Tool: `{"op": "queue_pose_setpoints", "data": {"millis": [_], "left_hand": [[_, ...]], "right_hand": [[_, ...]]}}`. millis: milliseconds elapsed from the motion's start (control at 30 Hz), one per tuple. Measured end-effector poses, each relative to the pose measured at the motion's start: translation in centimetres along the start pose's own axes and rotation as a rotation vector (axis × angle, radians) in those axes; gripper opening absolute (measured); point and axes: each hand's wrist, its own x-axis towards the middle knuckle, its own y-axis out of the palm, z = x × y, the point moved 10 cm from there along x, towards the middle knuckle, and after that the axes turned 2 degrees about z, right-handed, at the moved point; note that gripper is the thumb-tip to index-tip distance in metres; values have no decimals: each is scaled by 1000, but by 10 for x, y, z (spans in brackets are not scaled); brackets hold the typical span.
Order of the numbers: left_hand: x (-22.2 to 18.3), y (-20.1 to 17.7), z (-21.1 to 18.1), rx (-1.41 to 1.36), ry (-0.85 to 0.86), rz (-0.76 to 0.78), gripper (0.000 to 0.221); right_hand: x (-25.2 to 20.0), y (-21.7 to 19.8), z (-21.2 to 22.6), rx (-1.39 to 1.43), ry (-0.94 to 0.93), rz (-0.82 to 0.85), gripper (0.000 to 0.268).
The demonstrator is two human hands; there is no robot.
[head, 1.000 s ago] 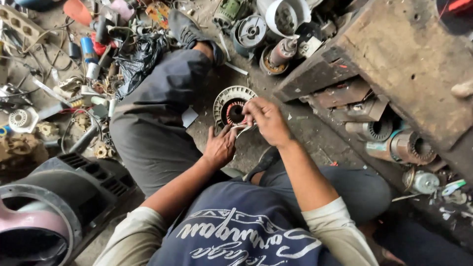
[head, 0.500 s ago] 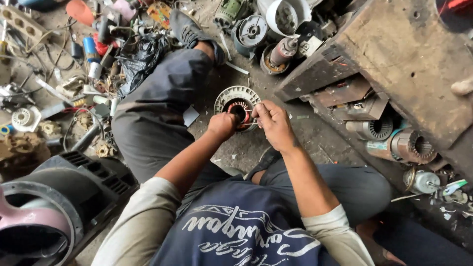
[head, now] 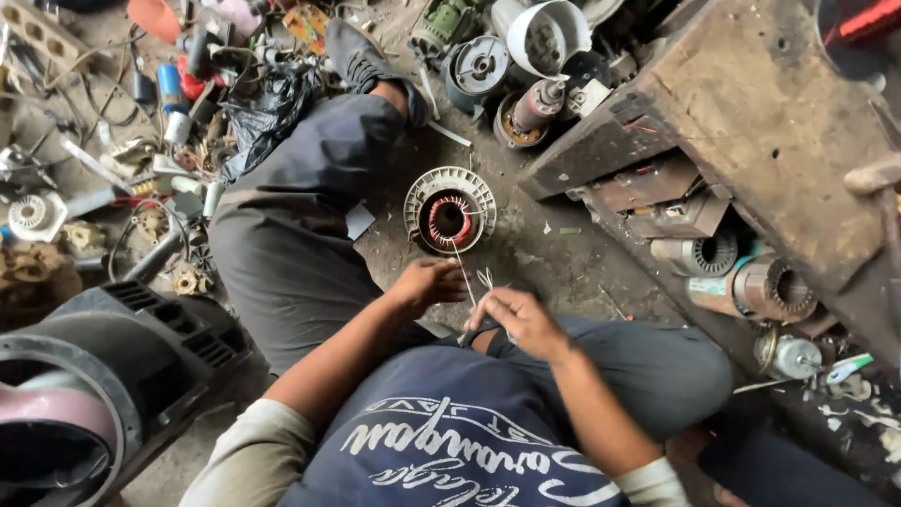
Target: Binding the copper windings of an electric motor stator using a string to secure them in place.
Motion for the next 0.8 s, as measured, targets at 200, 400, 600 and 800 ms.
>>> {"op": "queue_pose_setpoints", "data": {"millis": [200, 400, 600, 800], "left_hand": [[26, -12, 15, 21, 150, 8, 19], [-14, -3, -39, 1074, 681, -198, 34], [-21, -2, -45, 1049, 676, -232, 23], [-33, 15, -57, 992, 677, -140, 28]], "right_hand": [[-20, -42, -40, -241, 1, -312, 28], [26, -67, -111, -436, 304, -307, 32], [63, 6, -173, -678, 552, 113, 30], [71, 5, -132, -715, 578, 306, 34]]}}
